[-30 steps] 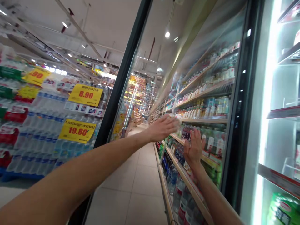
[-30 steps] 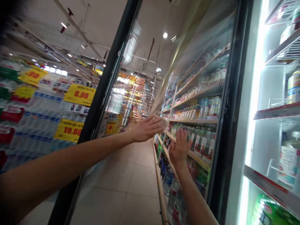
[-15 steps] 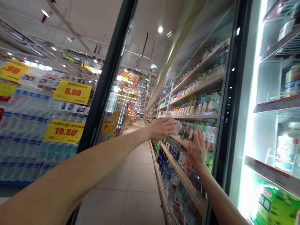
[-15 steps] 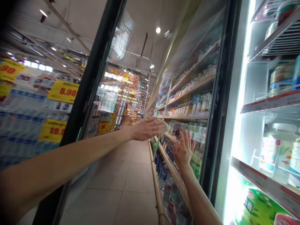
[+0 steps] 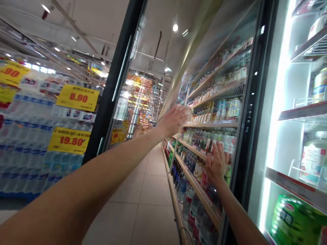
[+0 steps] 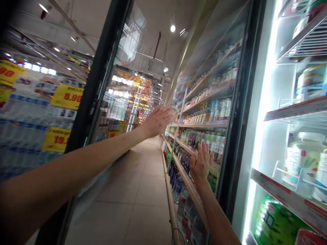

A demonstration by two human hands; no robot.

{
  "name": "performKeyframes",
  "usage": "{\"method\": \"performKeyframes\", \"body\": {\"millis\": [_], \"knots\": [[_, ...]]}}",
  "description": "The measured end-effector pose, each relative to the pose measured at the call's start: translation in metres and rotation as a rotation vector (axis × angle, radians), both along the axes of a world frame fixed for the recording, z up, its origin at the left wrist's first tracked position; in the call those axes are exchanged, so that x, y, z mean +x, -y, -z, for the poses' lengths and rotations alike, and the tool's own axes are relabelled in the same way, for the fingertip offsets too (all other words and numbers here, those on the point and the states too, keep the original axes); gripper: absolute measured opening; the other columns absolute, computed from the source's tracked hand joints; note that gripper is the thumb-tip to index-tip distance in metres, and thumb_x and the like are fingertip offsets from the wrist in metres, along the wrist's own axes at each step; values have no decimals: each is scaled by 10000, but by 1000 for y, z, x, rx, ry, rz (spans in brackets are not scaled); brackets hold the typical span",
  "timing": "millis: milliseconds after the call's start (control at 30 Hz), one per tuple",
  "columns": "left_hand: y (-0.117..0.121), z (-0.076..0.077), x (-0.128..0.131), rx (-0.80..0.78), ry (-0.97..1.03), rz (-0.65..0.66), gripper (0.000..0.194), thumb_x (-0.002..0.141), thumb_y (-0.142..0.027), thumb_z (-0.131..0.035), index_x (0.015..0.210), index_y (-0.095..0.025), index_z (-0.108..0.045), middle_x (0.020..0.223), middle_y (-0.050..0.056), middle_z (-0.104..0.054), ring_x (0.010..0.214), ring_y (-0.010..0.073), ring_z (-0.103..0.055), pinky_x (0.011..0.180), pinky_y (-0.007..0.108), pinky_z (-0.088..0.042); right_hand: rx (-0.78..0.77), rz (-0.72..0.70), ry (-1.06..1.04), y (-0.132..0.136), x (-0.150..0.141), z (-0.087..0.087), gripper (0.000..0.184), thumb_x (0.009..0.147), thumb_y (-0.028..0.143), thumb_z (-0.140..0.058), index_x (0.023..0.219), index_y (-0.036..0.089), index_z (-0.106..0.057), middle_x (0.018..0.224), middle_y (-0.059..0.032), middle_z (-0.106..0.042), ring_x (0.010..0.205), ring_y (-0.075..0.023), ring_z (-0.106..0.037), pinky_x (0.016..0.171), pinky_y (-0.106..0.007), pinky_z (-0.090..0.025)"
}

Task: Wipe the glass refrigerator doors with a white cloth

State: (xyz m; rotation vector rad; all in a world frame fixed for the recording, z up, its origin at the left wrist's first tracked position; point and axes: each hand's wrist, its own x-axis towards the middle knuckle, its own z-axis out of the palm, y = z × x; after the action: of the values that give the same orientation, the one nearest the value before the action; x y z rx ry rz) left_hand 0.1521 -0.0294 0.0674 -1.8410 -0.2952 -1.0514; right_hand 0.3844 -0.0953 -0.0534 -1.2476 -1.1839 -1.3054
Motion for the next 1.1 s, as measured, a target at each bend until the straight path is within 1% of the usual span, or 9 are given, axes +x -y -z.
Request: {"method": "performKeyframes", "body": {"millis": [67, 167, 233, 400, 567, 700, 800, 900, 1100], "knots": [[0, 0, -11, -4, 17, -16, 417, 882, -186, -343, 1297, -178, -384, 1400, 58, -351, 1318, 223, -239, 1091, 437, -142, 8, -1, 8, -1, -1, 1, 506, 835, 238, -360, 1337, 197, -317, 1379, -127, -383, 1316, -236, -275, 1041, -535, -213], [1, 16, -22, 114, -397, 34, 383, 887, -219, -356, 1263, -230, -425, 1379, 9, -390, 1305, 170, -274, 1103, 373, -153, 17, -12, 23, -4, -7, 2, 499, 832, 238, -369, 1329, 194, -332, 1368, -129, -398, 1306, -237, -295, 1038, -524, -227], [1, 20, -28, 131, -485, 44, 382, 890, -219, -353, 1265, -247, -418, 1377, 0, -393, 1300, 148, -284, 1103, 355, -162, 11, -29, 30, -7, -14, 2, 500, 833, 238, -361, 1330, 198, -328, 1369, -124, -397, 1302, -237, -303, 1036, -526, -228], [-3, 12, -49, -56, 64, -36, 429, 882, -193, -365, 1311, -207, -354, 1423, 50, -308, 1333, 206, -209, 1097, 454, -140, -2, -75, 52, -13, -34, 1, 495, 833, 242, -353, 1326, 199, -335, 1369, -124, -397, 1302, -243, -304, 1032, -532, -229], [-6, 37, -68, 82, -431, 30, 402, 882, -210, -369, 1281, -247, -393, 1399, -3, -357, 1324, 144, -234, 1109, 354, -147, -15, -101, 96, -15, -55, -1, 489, 839, 248, -373, 1324, 196, -335, 1360, -132, -409, 1301, -239, -311, 1032, -512, -243], [-10, 44, -71, 4, -84, 27, 449, 891, -227, -343, 1332, -149, -308, 1415, 64, -322, 1329, 175, -226, 1102, 382, -164, 32, -212, 187, -13, -83, -10, 504, 837, 209, -366, 1338, 207, -313, 1351, -123, -425, 1288, -217, -338, 1044, -477, -258], [-9, 46, -65, 7, -75, 71, 476, 888, -244, -350, 1335, -95, -283, 1410, 99, -324, 1324, 146, -237, 1099, 319, -185, 76, -350, 270, -18, -111, -23, 515, 837, 180, -340, 1349, 212, -289, 1356, -116, -417, 1275, -200, -361, 1047, -451, -279], [-9, 55, -66, -12, 22, 56, 577, 862, -346, -410, 1340, -62, -255, 1415, 150, -294, 1339, 199, -195, 1097, 373, -183, 10, -428, 319, -28, -138, -35, 505, 848, 167, -311, 1350, 206, -281, 1347, -104, -430, 1277, -176, -354, 1041, -422, -299], [-13, 73, -98, -113, 211, -45, 740, 812, -458, -443, 1372, -60, -169, 1432, 182, -231, 1351, 262, -125, 1088, 474, -133, -112, -220, 314, -43, -185, -47, 472, 840, 350, -411, 1304, 281, -369, 1396, -65, -365, 1325, -248, -244, 1058, -540, -139]]}}
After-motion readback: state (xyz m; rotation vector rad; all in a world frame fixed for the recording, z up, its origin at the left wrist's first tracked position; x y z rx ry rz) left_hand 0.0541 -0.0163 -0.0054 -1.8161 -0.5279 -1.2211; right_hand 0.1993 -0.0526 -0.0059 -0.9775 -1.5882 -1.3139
